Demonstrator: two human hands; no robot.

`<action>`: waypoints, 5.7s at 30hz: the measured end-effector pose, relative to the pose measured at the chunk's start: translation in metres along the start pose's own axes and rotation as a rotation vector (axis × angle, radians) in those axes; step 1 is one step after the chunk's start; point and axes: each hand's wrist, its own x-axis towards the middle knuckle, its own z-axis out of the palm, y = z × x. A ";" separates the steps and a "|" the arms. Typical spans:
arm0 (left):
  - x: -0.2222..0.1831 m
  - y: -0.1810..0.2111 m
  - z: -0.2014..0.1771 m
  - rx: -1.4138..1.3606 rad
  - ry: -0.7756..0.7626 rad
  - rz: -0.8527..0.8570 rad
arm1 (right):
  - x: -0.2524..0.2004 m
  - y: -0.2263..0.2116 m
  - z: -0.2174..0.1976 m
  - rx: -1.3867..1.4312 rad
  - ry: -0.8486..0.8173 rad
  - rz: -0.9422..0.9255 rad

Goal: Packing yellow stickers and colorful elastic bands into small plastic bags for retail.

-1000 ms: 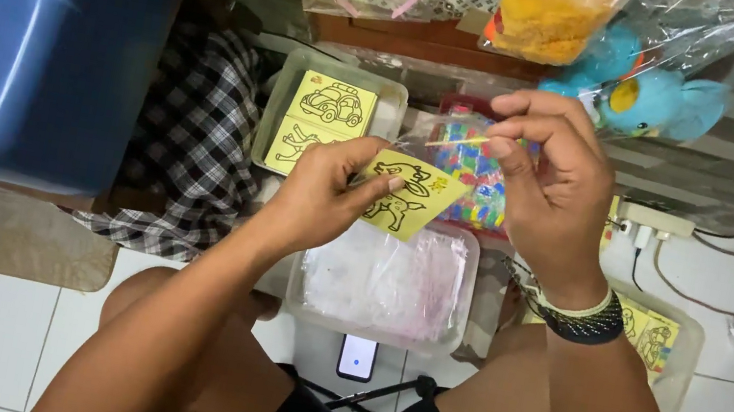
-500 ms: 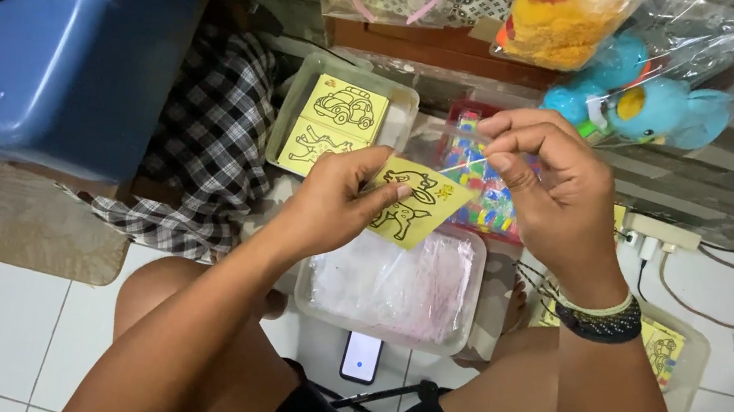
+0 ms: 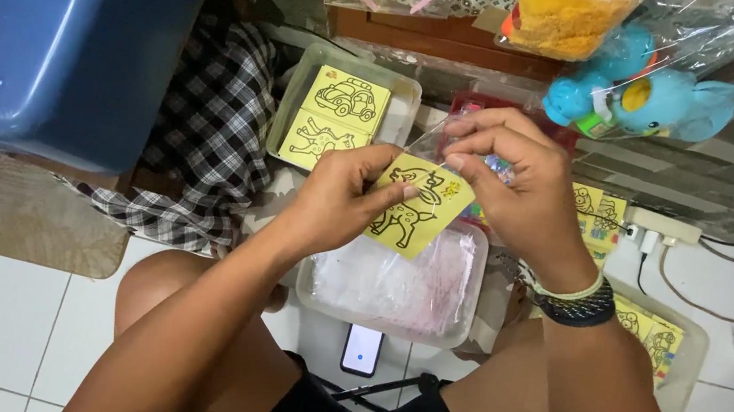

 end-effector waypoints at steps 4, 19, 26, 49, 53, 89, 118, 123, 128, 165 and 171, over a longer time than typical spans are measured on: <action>0.002 -0.006 -0.002 -0.089 0.008 -0.027 | 0.002 -0.002 0.009 0.119 0.040 0.048; 0.000 -0.006 -0.002 -0.309 0.075 0.107 | -0.006 0.000 0.000 0.352 0.068 0.210; 0.002 -0.004 0.001 -0.444 0.028 0.224 | -0.006 -0.008 -0.009 0.309 0.073 0.139; 0.004 -0.011 -0.019 -0.364 0.169 0.247 | -0.003 0.005 -0.006 0.184 0.218 0.248; 0.004 -0.006 -0.017 -0.344 0.186 0.259 | -0.003 0.011 -0.005 0.272 0.244 0.293; 0.006 0.000 -0.020 -0.106 0.312 0.167 | -0.007 0.018 0.014 0.086 0.086 0.157; 0.006 -0.012 -0.032 -0.202 0.284 0.008 | -0.010 0.029 0.036 0.266 0.193 0.290; 0.012 -0.016 -0.030 -0.206 0.298 -0.053 | -0.005 0.029 0.035 0.283 0.175 0.328; 0.017 -0.014 -0.032 -0.153 0.239 -0.050 | -0.003 0.042 0.029 0.278 0.242 0.335; 0.041 -0.040 0.002 -0.490 0.007 -0.142 | 0.020 0.059 0.032 0.414 0.395 0.451; 0.021 -0.036 -0.005 -0.558 0.133 -0.125 | 0.007 0.041 0.041 0.414 0.375 0.420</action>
